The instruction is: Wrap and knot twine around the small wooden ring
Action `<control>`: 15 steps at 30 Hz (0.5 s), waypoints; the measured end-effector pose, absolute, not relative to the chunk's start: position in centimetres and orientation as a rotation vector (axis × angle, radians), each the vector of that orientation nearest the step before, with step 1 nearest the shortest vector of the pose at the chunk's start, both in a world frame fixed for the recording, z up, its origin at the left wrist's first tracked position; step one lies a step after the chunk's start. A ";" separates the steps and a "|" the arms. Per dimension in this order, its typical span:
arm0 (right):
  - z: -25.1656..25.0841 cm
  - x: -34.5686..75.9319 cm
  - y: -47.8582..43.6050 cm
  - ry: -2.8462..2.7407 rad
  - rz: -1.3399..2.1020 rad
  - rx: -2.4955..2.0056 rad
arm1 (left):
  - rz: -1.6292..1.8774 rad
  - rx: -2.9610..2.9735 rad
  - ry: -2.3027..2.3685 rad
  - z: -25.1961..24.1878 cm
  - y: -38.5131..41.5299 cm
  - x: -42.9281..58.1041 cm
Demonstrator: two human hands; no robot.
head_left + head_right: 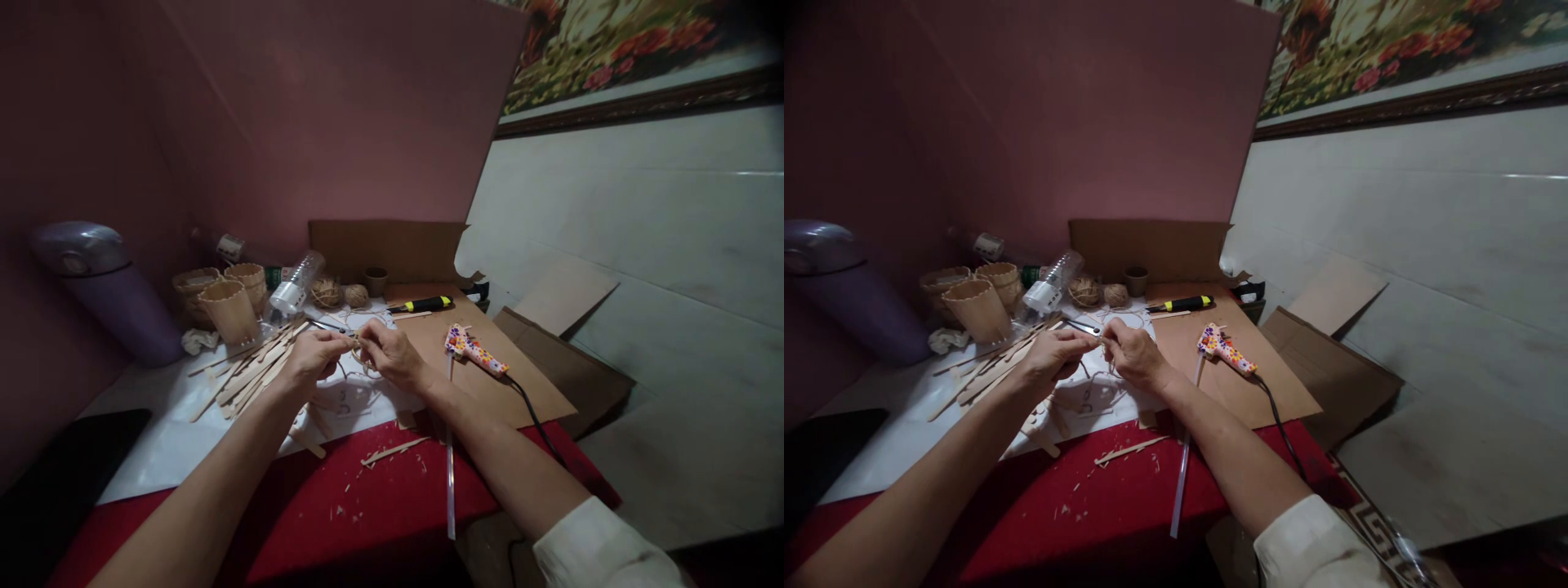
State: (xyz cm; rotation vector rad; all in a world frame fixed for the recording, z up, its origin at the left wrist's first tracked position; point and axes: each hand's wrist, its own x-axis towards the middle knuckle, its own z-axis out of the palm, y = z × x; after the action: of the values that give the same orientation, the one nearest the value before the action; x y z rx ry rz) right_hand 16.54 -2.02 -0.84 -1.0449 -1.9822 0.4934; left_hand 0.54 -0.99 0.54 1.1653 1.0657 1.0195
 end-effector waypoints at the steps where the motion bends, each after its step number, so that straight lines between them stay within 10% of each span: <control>1: -0.8 16.5 -2.1 -1.971 0.504 -1.039 | 1.017 1.166 1.053 0.6 -1.0 0.6; 15: -0.4 16.3 -2.1 -1.820 0.628 -1.113 | 1.032 1.168 0.904 0.5 -1.3 0.8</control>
State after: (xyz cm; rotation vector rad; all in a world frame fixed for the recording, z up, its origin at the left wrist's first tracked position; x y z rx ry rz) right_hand 16.28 -2.14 -0.39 -1.1132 -1.8200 0.6275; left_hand 0.84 -1.32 0.53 1.1678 0.9044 1.0315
